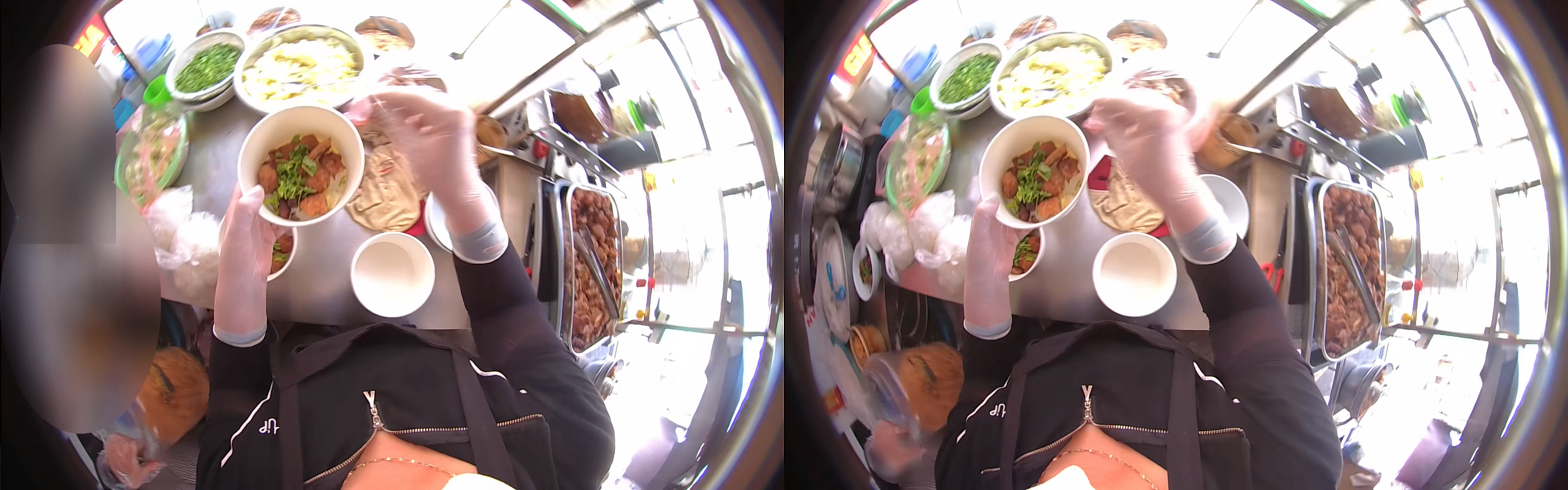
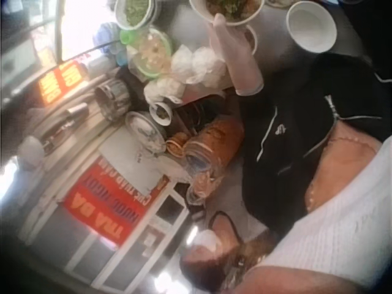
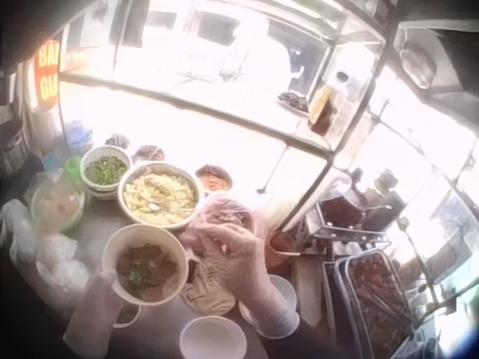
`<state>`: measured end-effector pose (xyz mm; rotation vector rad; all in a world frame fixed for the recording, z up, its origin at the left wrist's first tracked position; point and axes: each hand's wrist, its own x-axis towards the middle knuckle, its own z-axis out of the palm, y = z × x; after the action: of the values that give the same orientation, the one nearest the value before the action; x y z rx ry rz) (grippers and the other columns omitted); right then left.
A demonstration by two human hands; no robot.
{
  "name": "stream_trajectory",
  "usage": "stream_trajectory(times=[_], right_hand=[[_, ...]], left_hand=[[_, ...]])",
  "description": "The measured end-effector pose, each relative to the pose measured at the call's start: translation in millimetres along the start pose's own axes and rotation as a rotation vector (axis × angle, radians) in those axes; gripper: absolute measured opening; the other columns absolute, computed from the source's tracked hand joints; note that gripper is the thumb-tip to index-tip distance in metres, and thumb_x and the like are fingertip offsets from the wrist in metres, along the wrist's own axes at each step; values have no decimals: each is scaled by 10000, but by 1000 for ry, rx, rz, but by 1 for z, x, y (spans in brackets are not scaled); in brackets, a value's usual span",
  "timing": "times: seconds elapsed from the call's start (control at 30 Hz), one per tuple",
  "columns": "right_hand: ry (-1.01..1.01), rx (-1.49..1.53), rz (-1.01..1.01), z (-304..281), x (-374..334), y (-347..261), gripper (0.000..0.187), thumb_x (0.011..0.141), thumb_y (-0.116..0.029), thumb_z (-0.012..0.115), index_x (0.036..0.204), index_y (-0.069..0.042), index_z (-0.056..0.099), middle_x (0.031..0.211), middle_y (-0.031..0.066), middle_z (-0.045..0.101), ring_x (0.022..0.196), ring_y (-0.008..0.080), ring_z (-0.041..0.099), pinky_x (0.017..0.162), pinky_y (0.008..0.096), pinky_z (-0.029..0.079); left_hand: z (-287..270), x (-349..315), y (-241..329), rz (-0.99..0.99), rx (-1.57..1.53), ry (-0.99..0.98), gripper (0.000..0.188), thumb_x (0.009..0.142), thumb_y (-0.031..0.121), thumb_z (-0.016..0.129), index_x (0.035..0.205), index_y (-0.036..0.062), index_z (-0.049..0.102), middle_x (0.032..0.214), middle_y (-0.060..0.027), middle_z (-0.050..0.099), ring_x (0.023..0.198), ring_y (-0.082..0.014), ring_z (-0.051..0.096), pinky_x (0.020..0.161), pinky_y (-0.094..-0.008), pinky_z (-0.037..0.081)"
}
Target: The person assembles multiple food orders at a street food stall. They scoop fried items from a fryer, add cooked meat and chopped greens to bowls, and arrange the finished orders on the counter.
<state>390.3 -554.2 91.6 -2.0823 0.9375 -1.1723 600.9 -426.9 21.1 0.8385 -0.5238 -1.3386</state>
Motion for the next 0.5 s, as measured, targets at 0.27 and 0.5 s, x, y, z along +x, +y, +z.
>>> stream_trajectory(times=[0.27,0.5], right_hand=[[369,-888,522,-123,-71,147,383,777,-363,789,1053,-103,736,861,151,676,834,340,666,755,444,525],[450,-645,435,-115,-85,174,178,774,-182,783,919,-84,749,917,137,712,859,312,685,797,389,537]], left_hand=[[41,-12,-36,-206,107,-67,568,949,241,528,1453,54,346,1348,-66,519,1141,-142,586,844,-285,527],[70,-1,-48,-227,147,-151,602,941,252,518,1478,73,315,1332,-62,529,1066,-106,592,781,-265,528]])
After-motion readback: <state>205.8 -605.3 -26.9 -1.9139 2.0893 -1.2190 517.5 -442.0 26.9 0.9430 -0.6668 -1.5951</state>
